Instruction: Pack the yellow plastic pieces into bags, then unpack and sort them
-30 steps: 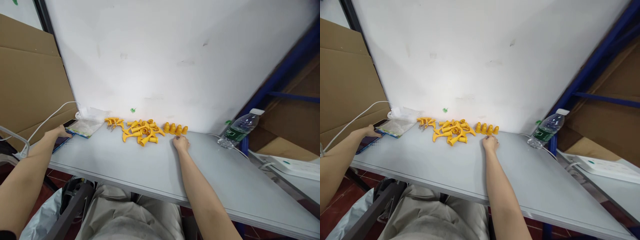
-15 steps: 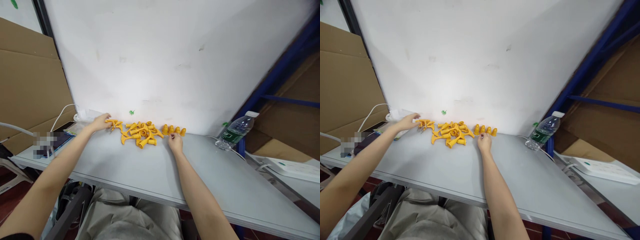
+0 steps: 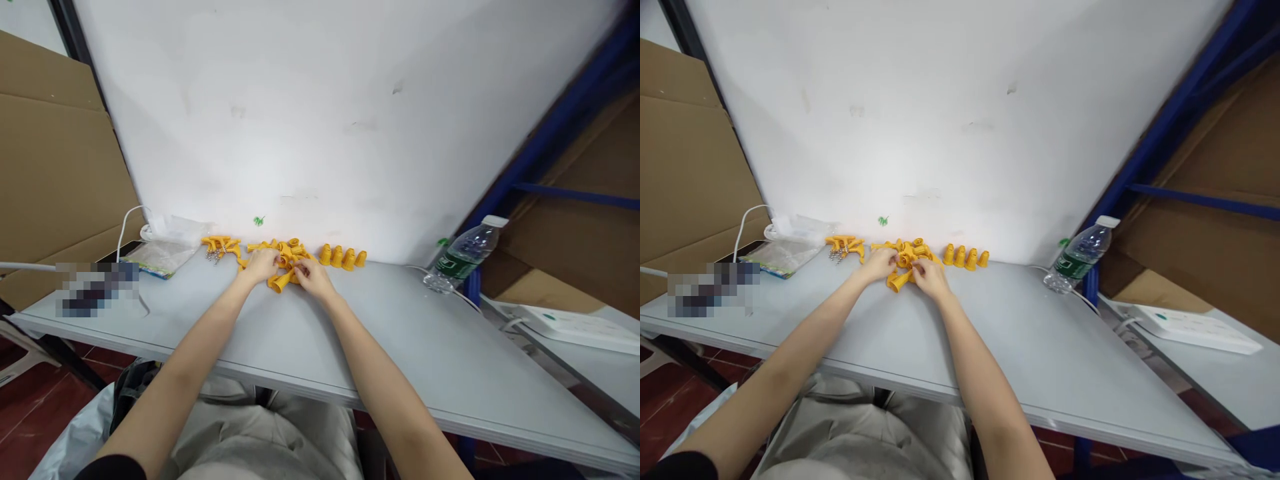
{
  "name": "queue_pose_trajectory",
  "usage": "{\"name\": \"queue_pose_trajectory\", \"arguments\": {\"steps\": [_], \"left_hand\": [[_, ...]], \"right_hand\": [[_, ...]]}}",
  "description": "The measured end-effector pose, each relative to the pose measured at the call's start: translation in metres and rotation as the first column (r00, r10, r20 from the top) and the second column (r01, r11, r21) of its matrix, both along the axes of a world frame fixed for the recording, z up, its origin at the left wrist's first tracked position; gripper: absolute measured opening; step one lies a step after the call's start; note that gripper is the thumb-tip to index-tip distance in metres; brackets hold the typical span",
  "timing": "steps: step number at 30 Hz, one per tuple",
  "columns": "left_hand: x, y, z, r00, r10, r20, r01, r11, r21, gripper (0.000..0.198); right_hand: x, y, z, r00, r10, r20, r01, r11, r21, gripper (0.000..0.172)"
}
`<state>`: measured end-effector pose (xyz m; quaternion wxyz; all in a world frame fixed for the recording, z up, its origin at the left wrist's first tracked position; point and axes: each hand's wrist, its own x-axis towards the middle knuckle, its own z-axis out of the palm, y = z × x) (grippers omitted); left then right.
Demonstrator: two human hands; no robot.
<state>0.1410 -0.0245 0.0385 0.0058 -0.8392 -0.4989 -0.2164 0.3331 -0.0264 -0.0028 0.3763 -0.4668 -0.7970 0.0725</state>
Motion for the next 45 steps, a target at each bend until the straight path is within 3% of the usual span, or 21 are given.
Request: {"name": "queue_pose_trajectory", "arguments": {"steps": [4,8,13,17,21,26,31,35,39,45], "left_hand": [[-0.014,-0.003,-0.013,0.977,0.212,-0.031,-0.213,0.975,-0.059,0.026],[-0.033,-0.002,-0.026,0.954,0.267,-0.134,-0.288,0.943,-0.167,0.031],[-0.034,-0.008,-0.017,0.961,0.265,-0.076,-0.270,0.961,-0.055,0.030],[-0.018,-0.021,-0.005,0.984,0.177,0.033,-0.179,0.978,0.102,0.031],[-0.006,-0.030,-0.004,0.995,0.057,0.076,-0.072,0.974,0.214,0.029],[-0.005,-0.028,-0.008,0.977,0.117,0.178,-0.173,0.925,0.337,0.027],[-0.008,-0.021,-0.014,0.954,0.175,0.241,-0.238,0.935,0.262,0.039],[-0.009,-0.021,-0.016,0.941,0.220,0.256,-0.275,0.940,0.202,0.041],[-0.010,-0.022,-0.017,0.940,0.214,0.265,-0.262,0.951,0.163,0.040],[-0.010,-0.020,-0.017,0.935,0.191,0.298,-0.230,0.968,0.102,0.038]], "right_hand": [[-0.010,-0.003,-0.001,0.996,0.050,0.072,-0.053,0.998,0.043,0.025],[-0.012,-0.003,-0.003,0.991,0.050,0.124,-0.056,0.998,0.042,0.026],[-0.013,-0.008,0.001,0.992,0.017,0.126,-0.036,0.988,0.150,0.033],[-0.018,-0.015,0.011,0.988,-0.032,0.152,-0.016,0.953,0.303,0.046],[-0.020,-0.016,0.017,0.969,-0.073,0.236,-0.012,0.940,0.341,0.037],[-0.018,-0.013,0.015,0.960,-0.118,0.253,0.026,0.940,0.340,0.032],[-0.017,-0.011,0.013,0.950,-0.173,0.261,0.070,0.930,0.361,0.032],[-0.018,-0.009,0.013,0.942,-0.126,0.312,0.030,0.955,0.296,0.035],[-0.017,-0.008,0.014,0.942,-0.106,0.318,0.033,0.973,0.228,0.032],[-0.015,-0.011,0.016,0.929,-0.144,0.339,0.040,0.954,0.296,0.028]]}}
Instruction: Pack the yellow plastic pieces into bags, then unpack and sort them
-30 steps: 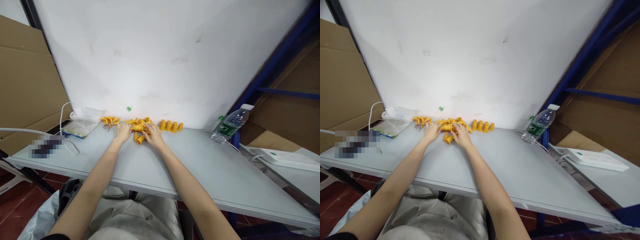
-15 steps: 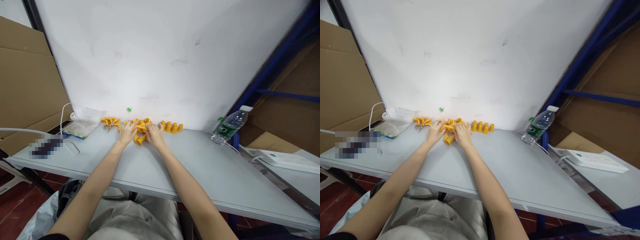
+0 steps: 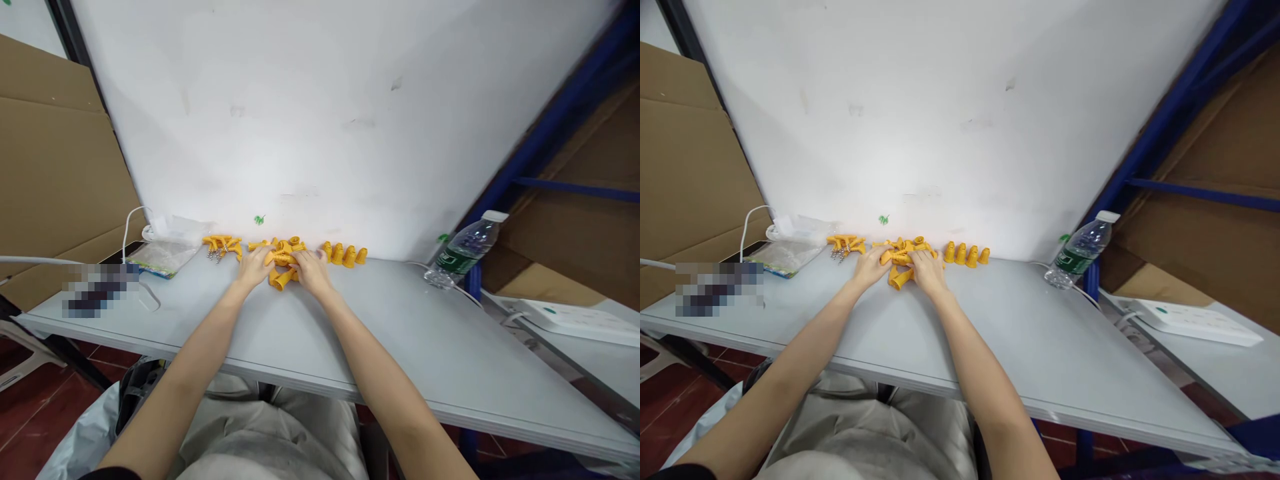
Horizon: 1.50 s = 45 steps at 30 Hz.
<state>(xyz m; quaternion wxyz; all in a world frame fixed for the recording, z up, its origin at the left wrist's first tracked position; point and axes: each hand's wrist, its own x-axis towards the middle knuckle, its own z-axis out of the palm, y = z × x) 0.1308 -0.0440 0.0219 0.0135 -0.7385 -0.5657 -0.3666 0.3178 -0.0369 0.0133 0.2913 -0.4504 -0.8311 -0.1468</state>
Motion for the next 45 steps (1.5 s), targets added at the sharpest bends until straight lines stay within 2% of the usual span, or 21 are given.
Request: {"name": "queue_pose_trajectory", "arguments": {"steps": [5,8,14,18,25,31,38,45], "left_hand": [[0.0034,-0.0004,0.0000,0.999,-0.004,0.031,0.005,0.999,-0.035,0.038],[0.0060,-0.0017,-0.0003,0.999,-0.022,0.031,0.024,0.999,-0.038,0.040],[0.0050,-0.0015,-0.0015,1.000,-0.001,0.016,0.001,0.999,-0.035,0.041],[0.0036,-0.0010,-0.0016,1.000,-0.004,-0.014,0.003,0.998,-0.069,0.043],[0.0034,-0.0001,-0.0011,1.000,-0.005,-0.013,0.004,0.995,-0.100,0.041],[0.0058,-0.0009,0.0012,0.998,0.005,0.057,0.004,0.987,-0.159,0.040],[0.0064,-0.0031,0.0029,0.996,0.015,0.088,-0.001,0.989,-0.151,0.037],[0.0030,-0.0024,-0.0015,0.997,0.032,0.068,-0.024,0.993,-0.114,0.037]], "right_hand": [[0.0000,-0.0035,0.0032,0.997,-0.072,0.031,0.070,0.995,0.071,0.024],[0.0014,-0.0034,0.0035,0.996,-0.086,0.017,0.084,0.994,0.071,0.026],[0.0043,0.0008,-0.0010,1.000,0.000,0.009,0.000,1.000,-0.022,0.032],[0.0037,0.0016,-0.0011,0.999,-0.022,0.030,0.025,0.996,-0.088,0.030],[0.0015,-0.0015,0.0036,0.996,-0.079,0.037,0.081,0.995,-0.060,0.024],[0.0011,-0.0065,0.0064,0.988,-0.127,0.084,0.127,0.992,0.005,0.019],[0.0057,-0.0031,0.0015,0.995,-0.092,0.050,0.089,0.995,0.052,0.026],[0.0049,0.0009,-0.0019,0.999,-0.035,0.034,0.035,0.999,-0.009,0.031]]}}
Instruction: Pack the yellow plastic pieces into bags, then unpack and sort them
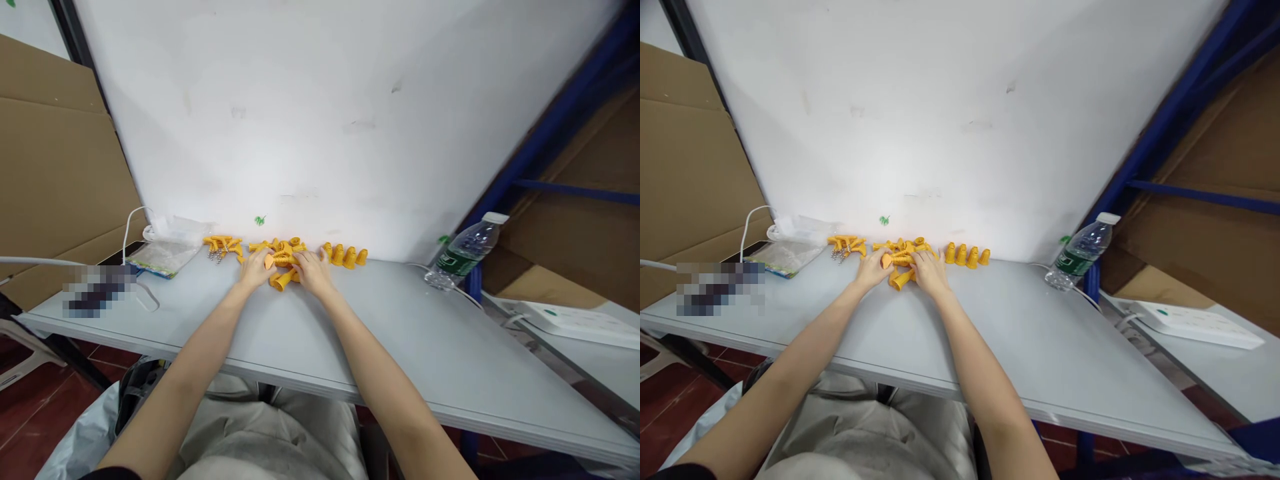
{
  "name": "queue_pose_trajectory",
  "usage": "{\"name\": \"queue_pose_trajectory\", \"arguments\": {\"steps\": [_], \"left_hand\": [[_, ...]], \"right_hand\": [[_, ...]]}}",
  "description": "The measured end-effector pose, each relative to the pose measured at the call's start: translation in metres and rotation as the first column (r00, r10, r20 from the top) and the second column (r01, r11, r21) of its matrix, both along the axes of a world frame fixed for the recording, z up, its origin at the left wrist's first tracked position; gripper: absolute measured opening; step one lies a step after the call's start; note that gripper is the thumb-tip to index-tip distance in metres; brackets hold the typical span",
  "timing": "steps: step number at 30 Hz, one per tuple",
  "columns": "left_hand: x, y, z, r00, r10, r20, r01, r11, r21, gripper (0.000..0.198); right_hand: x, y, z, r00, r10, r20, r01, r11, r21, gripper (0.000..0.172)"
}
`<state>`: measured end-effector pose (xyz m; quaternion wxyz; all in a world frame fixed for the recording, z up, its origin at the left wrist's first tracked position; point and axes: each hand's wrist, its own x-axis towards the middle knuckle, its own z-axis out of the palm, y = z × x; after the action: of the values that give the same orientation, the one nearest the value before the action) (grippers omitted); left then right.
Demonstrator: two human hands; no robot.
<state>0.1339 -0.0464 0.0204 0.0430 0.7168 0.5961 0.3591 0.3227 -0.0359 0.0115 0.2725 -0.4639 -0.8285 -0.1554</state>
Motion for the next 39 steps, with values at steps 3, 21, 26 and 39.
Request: {"name": "queue_pose_trajectory", "arguments": {"steps": [3,21,26,39], "left_hand": [[-0.001,0.001,-0.003,1.000,-0.003,-0.004,0.003,1.000,0.002,0.038],[-0.010,0.010,-0.008,0.991,0.126,0.052,-0.126,0.992,-0.009,0.033],[-0.014,0.012,-0.009,0.975,0.179,0.130,-0.176,0.984,-0.034,0.031],[-0.025,0.032,-0.024,0.863,0.179,0.472,-0.193,0.981,-0.020,0.018]], "right_hand": [[-0.001,0.000,0.001,1.000,-0.013,0.001,0.013,1.000,-0.003,0.028],[0.026,0.018,-0.015,0.962,-0.176,-0.208,0.204,0.971,0.122,0.025],[0.054,0.025,-0.023,0.782,-0.325,-0.532,0.405,0.914,0.036,0.030],[0.111,0.028,-0.029,0.198,-0.780,-0.594,0.573,0.584,-0.576,0.037]]}}
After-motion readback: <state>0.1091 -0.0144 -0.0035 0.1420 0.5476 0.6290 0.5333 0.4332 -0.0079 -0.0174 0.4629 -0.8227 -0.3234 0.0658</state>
